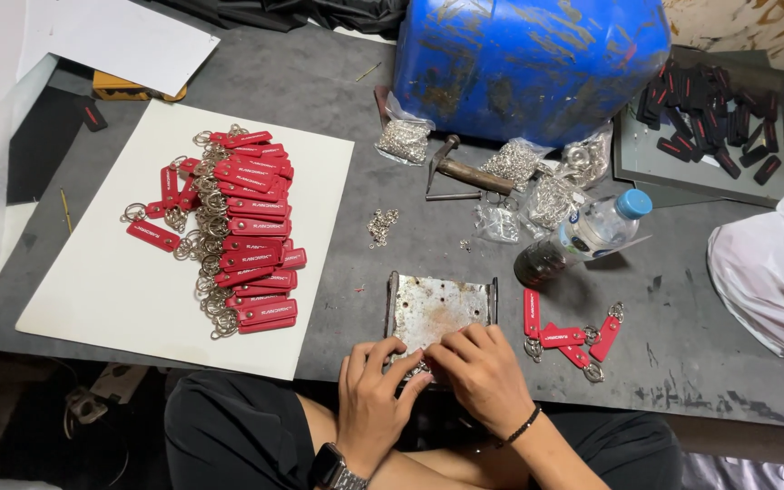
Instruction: Assembling keychains by attaching metal rings and chains to plastic tags
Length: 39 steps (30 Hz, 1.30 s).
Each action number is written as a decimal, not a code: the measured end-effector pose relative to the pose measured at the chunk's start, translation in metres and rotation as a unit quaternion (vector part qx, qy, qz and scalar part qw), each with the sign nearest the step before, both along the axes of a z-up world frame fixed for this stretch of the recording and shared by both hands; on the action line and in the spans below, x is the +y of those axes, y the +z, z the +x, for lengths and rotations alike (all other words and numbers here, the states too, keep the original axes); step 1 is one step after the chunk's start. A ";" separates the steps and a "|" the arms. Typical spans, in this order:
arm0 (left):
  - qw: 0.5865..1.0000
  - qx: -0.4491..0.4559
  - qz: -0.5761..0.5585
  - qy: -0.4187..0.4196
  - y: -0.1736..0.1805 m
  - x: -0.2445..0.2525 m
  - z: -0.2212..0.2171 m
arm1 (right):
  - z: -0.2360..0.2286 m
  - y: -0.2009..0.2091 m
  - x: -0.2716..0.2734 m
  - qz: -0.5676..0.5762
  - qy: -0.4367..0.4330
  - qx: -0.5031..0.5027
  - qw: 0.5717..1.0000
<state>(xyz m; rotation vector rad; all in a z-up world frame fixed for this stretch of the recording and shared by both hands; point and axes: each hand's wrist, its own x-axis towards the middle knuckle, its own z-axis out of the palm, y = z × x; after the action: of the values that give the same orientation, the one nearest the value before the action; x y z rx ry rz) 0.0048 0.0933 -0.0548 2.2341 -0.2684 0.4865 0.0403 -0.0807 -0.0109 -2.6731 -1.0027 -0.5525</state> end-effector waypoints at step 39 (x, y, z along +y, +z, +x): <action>1.000 0.014 -0.004 0.006 -0.005 -0.003 0.000 | -0.023 -0.019 0.014 0.115 -0.142 -0.026 0.983</action>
<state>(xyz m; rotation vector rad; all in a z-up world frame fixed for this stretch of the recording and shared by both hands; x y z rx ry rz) 0.0048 0.0907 -0.0599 2.2340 -0.2371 0.4617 0.0171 -0.0666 -0.0300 -2.6161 -0.5327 -0.7485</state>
